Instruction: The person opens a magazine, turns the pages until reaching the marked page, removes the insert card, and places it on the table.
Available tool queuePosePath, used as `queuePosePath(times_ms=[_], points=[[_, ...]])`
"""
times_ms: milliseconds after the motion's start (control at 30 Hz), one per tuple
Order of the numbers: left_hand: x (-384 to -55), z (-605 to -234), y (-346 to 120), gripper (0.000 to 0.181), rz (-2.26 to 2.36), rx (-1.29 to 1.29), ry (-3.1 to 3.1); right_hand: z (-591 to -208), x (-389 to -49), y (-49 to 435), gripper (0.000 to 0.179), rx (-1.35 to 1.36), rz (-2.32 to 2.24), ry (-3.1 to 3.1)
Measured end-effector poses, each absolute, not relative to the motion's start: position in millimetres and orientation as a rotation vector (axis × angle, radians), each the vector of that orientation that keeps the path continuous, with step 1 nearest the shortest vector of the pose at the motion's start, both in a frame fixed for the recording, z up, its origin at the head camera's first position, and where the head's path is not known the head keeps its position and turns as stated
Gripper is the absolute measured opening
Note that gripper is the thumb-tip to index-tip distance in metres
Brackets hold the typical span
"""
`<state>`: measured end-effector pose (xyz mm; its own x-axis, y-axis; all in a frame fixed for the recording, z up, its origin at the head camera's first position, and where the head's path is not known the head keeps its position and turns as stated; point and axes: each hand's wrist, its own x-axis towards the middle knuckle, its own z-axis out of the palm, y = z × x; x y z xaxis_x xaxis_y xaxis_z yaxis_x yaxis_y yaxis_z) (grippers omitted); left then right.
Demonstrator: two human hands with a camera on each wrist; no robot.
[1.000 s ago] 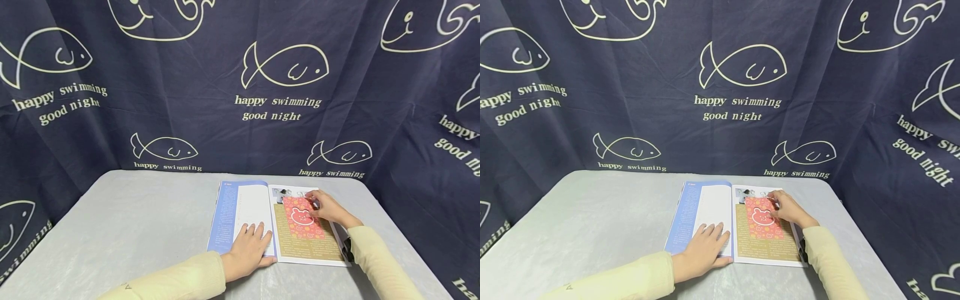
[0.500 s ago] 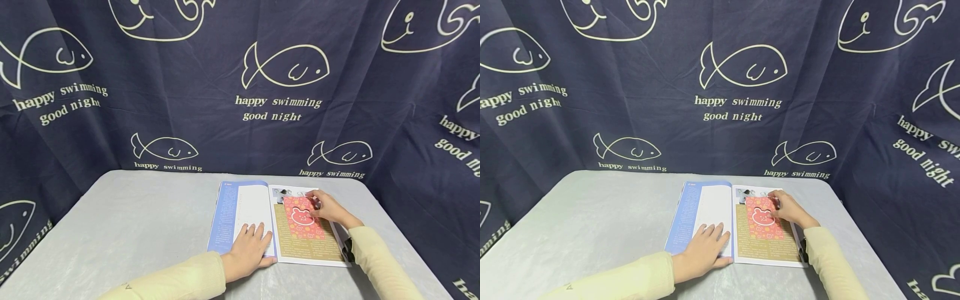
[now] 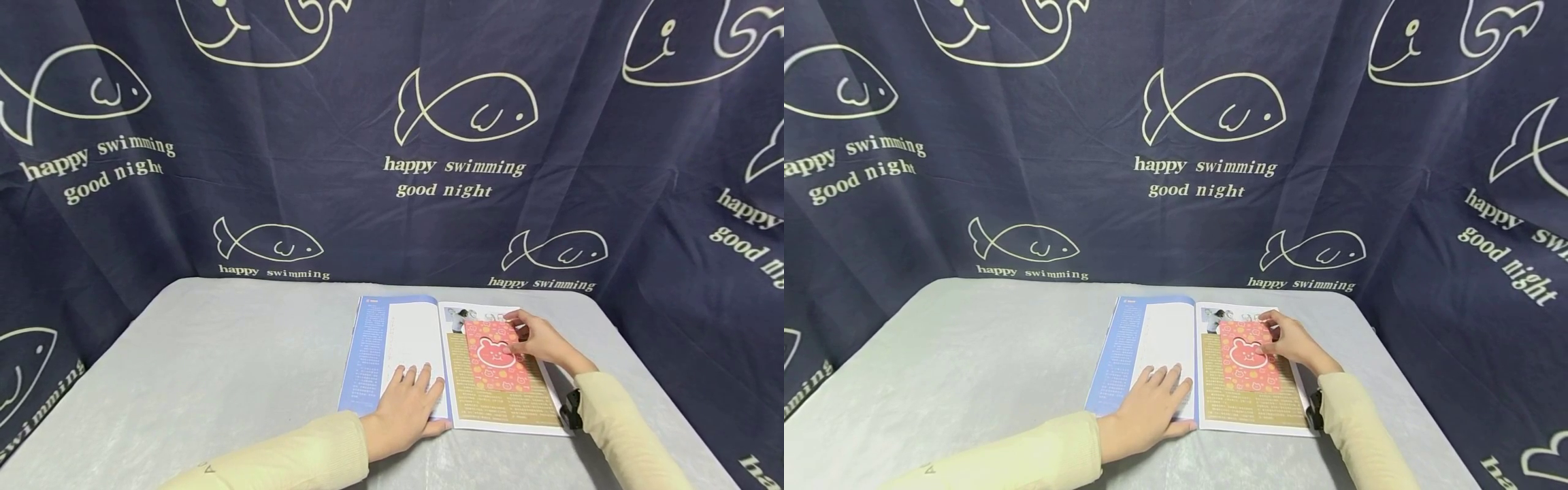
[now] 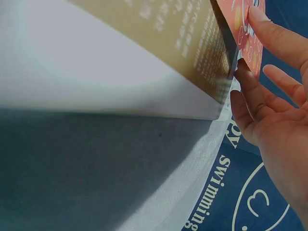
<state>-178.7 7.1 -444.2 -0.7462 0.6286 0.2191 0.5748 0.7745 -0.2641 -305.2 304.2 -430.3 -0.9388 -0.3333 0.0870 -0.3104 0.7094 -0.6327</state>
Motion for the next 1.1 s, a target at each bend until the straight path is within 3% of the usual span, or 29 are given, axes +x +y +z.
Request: queuePosePath(times_ms=[1100], points=[[-179,-445,6,0.065,0.270,-0.939,-2.673,-419,-294,314,0.053,-0.394,-1.389,2.663]])
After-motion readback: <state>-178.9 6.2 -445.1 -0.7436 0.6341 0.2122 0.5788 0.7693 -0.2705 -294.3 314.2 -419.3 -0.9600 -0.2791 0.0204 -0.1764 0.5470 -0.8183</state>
